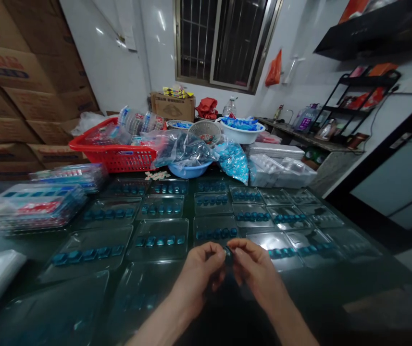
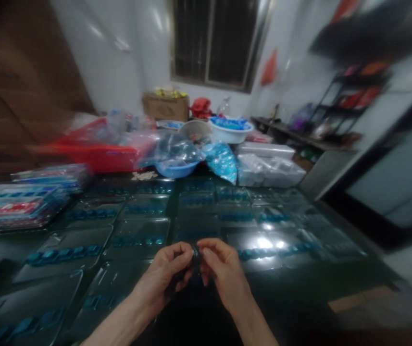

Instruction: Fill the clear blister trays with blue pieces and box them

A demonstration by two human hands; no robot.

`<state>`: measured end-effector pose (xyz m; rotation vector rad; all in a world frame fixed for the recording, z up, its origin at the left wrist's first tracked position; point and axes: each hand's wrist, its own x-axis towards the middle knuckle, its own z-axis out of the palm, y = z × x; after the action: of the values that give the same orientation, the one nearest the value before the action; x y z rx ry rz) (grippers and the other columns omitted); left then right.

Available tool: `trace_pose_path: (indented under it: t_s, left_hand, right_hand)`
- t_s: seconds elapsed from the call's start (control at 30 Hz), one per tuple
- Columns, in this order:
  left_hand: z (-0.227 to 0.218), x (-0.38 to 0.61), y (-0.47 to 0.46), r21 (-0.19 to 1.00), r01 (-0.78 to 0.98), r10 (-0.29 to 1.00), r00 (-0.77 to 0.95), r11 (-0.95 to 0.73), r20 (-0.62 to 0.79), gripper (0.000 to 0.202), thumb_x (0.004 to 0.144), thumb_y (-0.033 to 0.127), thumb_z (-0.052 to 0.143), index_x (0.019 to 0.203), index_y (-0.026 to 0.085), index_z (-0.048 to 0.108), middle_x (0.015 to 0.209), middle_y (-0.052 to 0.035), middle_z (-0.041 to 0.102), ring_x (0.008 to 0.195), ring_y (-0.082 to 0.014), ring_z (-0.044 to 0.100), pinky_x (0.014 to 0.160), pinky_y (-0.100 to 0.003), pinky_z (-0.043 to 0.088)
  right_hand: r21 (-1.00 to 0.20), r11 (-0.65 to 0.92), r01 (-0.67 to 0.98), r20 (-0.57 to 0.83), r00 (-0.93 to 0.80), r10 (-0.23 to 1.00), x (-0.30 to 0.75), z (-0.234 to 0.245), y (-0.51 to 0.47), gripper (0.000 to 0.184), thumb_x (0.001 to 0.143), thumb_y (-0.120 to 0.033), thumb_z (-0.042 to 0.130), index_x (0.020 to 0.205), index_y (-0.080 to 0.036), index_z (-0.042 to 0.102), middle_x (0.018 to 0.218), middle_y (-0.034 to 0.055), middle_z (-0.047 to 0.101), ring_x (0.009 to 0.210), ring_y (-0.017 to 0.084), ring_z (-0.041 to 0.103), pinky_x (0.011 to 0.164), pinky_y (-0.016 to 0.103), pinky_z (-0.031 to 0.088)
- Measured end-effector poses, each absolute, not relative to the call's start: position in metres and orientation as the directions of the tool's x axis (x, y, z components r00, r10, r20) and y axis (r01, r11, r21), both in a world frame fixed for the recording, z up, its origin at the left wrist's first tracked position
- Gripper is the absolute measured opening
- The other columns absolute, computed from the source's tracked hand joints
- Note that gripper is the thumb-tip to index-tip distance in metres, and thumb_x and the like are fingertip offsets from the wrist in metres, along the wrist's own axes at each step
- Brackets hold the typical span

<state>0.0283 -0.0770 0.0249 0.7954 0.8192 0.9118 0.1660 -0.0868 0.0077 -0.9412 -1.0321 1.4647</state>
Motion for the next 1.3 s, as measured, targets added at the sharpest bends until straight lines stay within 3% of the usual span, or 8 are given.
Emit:
trace_pose_path:
  t_s: [0.2,0.43,0.57,0.77,0.83,0.93,1.03,1.3]
  left_hand:
    - [0.021,0.028,-0.079,0.924,-0.239,0.922,0.322,0.298,-0.215,0.02,0.074,0.032,0.054,0.07,0.016,0.043,0.046,0.005,0.042,0.036,-0.004,0.033,0.034,-0.016,0.019]
    - [0.02,0.027,-0.082,0.929,-0.211,0.893,0.403,0.303,-0.2,0.02,0.074,0.034,0.053,0.073,0.016,0.045,0.046,0.0063,0.038,0.038,-0.0044,0.034,0.035,-0.016,0.019]
    - [0.023,0.024,-0.084,0.935,-0.198,0.901,0.384,0.294,-0.203,0.019,0.074,0.033,0.053,0.074,0.016,0.046,0.049,0.0049,0.042,0.039,-0.0045,0.036,0.035,-0.016,0.019]
    - [0.03,0.023,-0.084,0.833,-0.291,0.834,0.454,0.47,-0.312,0.019,0.071,0.031,0.056,0.069,0.017,0.044,0.044,0.0052,0.041,0.036,-0.005,0.035,0.034,-0.016,0.017]
    - [0.032,0.025,-0.081,0.779,-0.332,0.813,0.458,0.532,-0.36,0.017,0.069,0.028,0.057,0.068,0.017,0.044,0.043,0.0057,0.04,0.036,-0.0047,0.035,0.034,-0.015,0.017]
    - [0.033,0.028,-0.072,0.764,-0.333,0.811,0.423,0.553,-0.404,0.015,0.066,0.024,0.059,0.068,0.017,0.045,0.044,0.0057,0.04,0.037,-0.0048,0.036,0.034,-0.015,0.018]
    - [0.032,0.032,-0.064,0.792,-0.293,0.821,0.4,0.536,-0.407,0.016,0.064,0.024,0.06,0.066,0.017,0.046,0.043,0.0053,0.041,0.037,-0.0052,0.037,0.033,-0.015,0.018]
    - [0.03,0.046,-0.048,0.771,-0.258,0.781,0.44,0.583,-0.443,0.01,0.067,0.023,0.055,0.07,0.016,0.048,0.045,0.0044,0.042,0.037,-0.0054,0.038,0.033,-0.015,0.018]
  right_hand:
    - [-0.966,-0.122,-0.228,-0.086,-0.163,0.983,0.167,0.004,-0.095,0.022,0.074,-0.03,0.056,0.09,-0.015,0.057,0.052,-0.0034,0.049,0.039,0.005,0.041,0.034,0.016,0.031]
    - [-0.859,-0.268,-0.435,-0.137,-0.31,0.941,0.17,0.0,-0.096,0.019,0.069,-0.031,0.06,0.07,-0.016,0.048,0.047,-0.0062,0.042,0.037,0.004,0.034,0.032,0.015,0.025]
    - [-0.87,-0.296,-0.395,-0.181,-0.302,0.936,0.172,0.001,-0.096,0.019,0.07,-0.031,0.059,0.067,-0.015,0.048,0.044,-0.0072,0.037,0.037,0.003,0.029,0.033,0.015,0.021]
    - [-0.853,-0.337,-0.399,-0.208,-0.333,0.92,0.173,-0.002,-0.094,0.02,0.07,-0.031,0.057,0.065,-0.017,0.044,0.045,-0.008,0.034,0.037,0.004,0.027,0.032,0.015,0.019]
    - [-0.913,-0.253,-0.32,-0.174,-0.255,0.951,0.173,0.001,-0.094,0.016,0.073,-0.031,0.055,0.07,-0.017,0.048,0.047,-0.0074,0.036,0.037,0.004,0.029,0.033,0.015,0.022]
    - [-0.998,0.032,-0.051,0.033,-0.024,0.999,0.174,0.011,-0.097,0.021,0.074,-0.029,0.055,0.093,-0.019,0.052,0.065,-0.002,0.05,0.051,0.008,0.045,0.044,0.019,0.036]
    - [-0.941,0.251,0.226,0.259,0.006,0.966,0.176,0.021,-0.098,0.026,0.073,-0.024,0.056,0.099,-0.023,0.054,0.086,0.0025,0.054,0.07,0.013,0.052,0.059,0.024,0.043]
    - [-0.828,0.363,0.428,0.375,-0.061,0.925,0.184,0.025,-0.085,0.011,0.075,-0.02,0.053,0.084,-0.021,0.059,0.079,0.0029,0.056,0.067,0.013,0.053,0.058,0.024,0.043]
